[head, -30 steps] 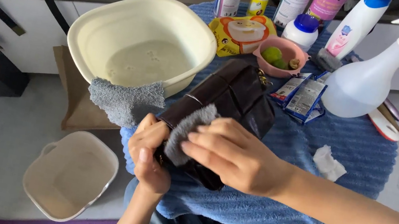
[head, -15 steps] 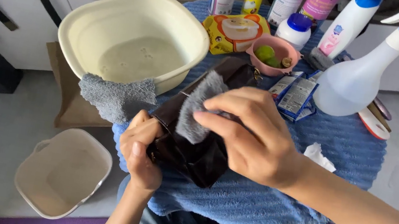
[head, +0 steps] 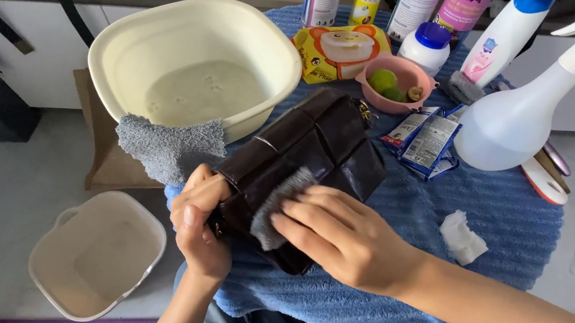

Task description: Polishing and cleaning a leather bag using a cloth and a toothbrush with cleaning solution.

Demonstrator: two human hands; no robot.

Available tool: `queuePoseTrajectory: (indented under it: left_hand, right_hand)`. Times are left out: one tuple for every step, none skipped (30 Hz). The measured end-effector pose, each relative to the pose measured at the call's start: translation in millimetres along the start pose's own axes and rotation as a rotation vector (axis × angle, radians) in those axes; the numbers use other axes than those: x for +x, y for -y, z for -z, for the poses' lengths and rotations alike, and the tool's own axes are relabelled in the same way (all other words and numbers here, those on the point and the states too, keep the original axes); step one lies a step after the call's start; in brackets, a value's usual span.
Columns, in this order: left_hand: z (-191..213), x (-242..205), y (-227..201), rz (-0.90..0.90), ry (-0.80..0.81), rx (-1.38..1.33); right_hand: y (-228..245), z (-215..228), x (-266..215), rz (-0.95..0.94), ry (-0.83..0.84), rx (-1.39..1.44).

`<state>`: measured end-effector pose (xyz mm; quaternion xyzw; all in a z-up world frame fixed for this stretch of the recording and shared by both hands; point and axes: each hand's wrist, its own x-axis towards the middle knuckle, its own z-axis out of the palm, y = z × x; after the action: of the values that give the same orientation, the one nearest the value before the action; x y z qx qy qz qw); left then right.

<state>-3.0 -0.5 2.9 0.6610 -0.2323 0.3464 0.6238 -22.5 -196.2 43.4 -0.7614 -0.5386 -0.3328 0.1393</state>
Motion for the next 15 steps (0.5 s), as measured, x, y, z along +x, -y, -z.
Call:
queuePoseTrajectory:
  left_hand:
    - [-0.6, 0.3, -0.4, -0.022, 0.005, -0.005]
    - [-0.4, 0.8, -1.9, -0.021, 0.007, -0.007]
    - [-0.7, 1.1, -3.4, -0.024, 0.003, -0.008]
    - [-2.3, 1.2, -4.9, -0.026, 0.001, -0.013]
    - [-2.3, 0.6, -5.4, -0.023, 0.004, -0.017]
    - [-2.7, 1.1, -5.5, -0.021, 0.001, -0.019]
    - [-2.9, 1.7, -5.8, -0.019, -0.002, -0.022]
    - [-3.6, 0.9, -5.4, -0.021, -0.004, -0.023]
    - [-4.1, 0.2, -5.2, -0.029, -0.006, -0.021]
    - [-4.1, 0.1, -4.6, -0.039, -0.012, -0.016]
    - [-5.5, -1.0, -0.9, -0.044, -0.017, -0.015]
    - [-5.0, -2.8, 2.4, -0.067, -0.027, -0.041]
    - [-4.3, -4.5, 5.8, -0.090, -0.037, -0.066]
    - [-3.3, -5.0, 6.0, -0.095, -0.038, -0.059]
    - [-2.2, -5.2, 6.3, -0.086, -0.034, -0.062]
  right_hand:
    - [-0.4, 2.7, -3.1, 0.004, 0.026, 0.012]
    - [-3.3, 12.1, 0.2, 0.002, 0.026, 0.011]
    - [-6.4, 21.5, 3.1, -0.022, 0.058, 0.063]
    - [-9.5, 31.9, 5.0, -0.048, 0.091, 0.113]
    - [-10.3, 37.7, 11.5, -0.053, 0.094, 0.112]
    - [-12.0, 44.0, 18.7, -0.050, 0.026, 0.114]
    - [-13.5, 50.3, 26.2, -0.047, -0.042, 0.115]
    - [-13.8, 49.8, 31.4, -0.044, -0.041, 0.114]
    - [-13.9, 49.2, 36.8, -0.026, -0.044, 0.083]
    - [-14.7, 48.2, 43.1, -0.002, -0.048, 0.054]
    - [-15.6, 39.1, 42.8, 0.004, -0.048, 0.053]
    - [-15.4, 28.6, 42.6, 0.061, -0.006, 0.076]
    - [-15.2, 17.9, 42.7, 0.118, 0.036, 0.099]
    - [-10.9, 12.8, 41.7, 0.124, 0.029, 0.100]
    - [-6.7, 7.5, 41.0, 0.161, 0.006, 0.021]
